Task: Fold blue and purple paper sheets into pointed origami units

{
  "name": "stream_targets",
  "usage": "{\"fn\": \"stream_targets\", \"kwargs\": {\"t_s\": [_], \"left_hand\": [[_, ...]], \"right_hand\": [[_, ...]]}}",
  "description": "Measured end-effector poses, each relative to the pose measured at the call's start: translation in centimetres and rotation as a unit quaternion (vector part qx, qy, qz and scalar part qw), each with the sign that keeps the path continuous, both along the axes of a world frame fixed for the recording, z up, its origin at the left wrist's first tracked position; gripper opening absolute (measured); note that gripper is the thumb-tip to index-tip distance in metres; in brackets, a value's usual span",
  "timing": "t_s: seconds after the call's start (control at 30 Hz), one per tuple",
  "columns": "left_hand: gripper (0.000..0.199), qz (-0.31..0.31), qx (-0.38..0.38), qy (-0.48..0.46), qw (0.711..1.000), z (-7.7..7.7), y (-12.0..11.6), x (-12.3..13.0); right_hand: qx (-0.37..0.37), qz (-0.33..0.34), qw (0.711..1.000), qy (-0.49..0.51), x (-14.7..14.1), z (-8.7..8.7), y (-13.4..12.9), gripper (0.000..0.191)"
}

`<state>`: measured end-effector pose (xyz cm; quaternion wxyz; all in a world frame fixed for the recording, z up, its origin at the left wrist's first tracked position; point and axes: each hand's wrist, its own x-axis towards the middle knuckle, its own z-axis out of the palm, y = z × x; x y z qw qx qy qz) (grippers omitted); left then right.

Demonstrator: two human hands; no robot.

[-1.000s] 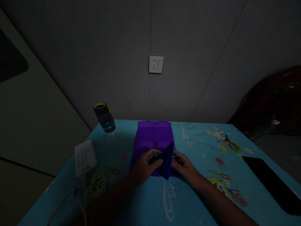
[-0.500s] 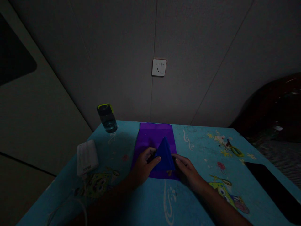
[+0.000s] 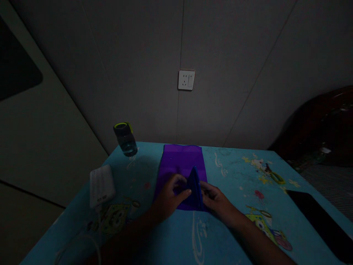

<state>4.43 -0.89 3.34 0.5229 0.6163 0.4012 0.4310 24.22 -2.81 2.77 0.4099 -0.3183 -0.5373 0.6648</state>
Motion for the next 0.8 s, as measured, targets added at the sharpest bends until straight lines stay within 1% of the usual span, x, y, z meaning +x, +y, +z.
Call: {"fn": "stream_targets", "kwargs": {"t_s": [0.1,0.17,0.3,0.37,0.47,0.57,0.67,0.73,0.8], "left_hand": [[0.017,-0.047,0.024,0.0,0.999,-0.1,0.1,-0.1],[0.017,-0.072,0.012,-0.003,0.997,0.1,0.0,-0.1],[0.022,-0.087,-0.027,-0.022,0.996,0.4,-0.1,-0.1],[0.024,-0.095,-0.048,-0.033,0.994,0.4,-0.2,-0.1],[0.026,-0.093,-0.081,-0.051,0.991,0.1,-0.2,-0.1],[0.03,-0.083,-0.101,-0.067,0.989,-0.1,0.0,-0.1],[0.032,-0.064,-0.101,-0.071,0.99,-0.2,0.1,-0.1],[0.033,-0.054,-0.089,-0.075,0.992,-0.3,0.1,-0.1],[0.04,-0.056,-0.068,-0.071,0.994,-0.4,-0.1,-0.1]], "right_hand": [[-0.001,0.041,0.999,-0.011,0.0,0.4,-0.2,0.059],[0.002,0.05,0.999,-0.011,0.0,0.7,-0.3,0.058],[0.005,0.018,1.0,-0.005,0.3,1.1,-0.2,0.053],[0.005,-0.007,1.0,-0.006,0.6,1.2,-0.1,0.058],[0.015,-0.053,0.998,-0.007,1.2,1.1,0.2,0.071],[0.044,-0.085,0.995,-0.009,1.6,0.7,0.3,0.082],[0.062,-0.061,0.996,-0.003,1.5,0.5,0.1,0.094],[0.073,-0.047,0.996,-0.011,1.2,0.6,-0.1,0.095],[0.096,-0.065,0.992,-0.045,0.9,0.9,-0.2,0.087]]}}
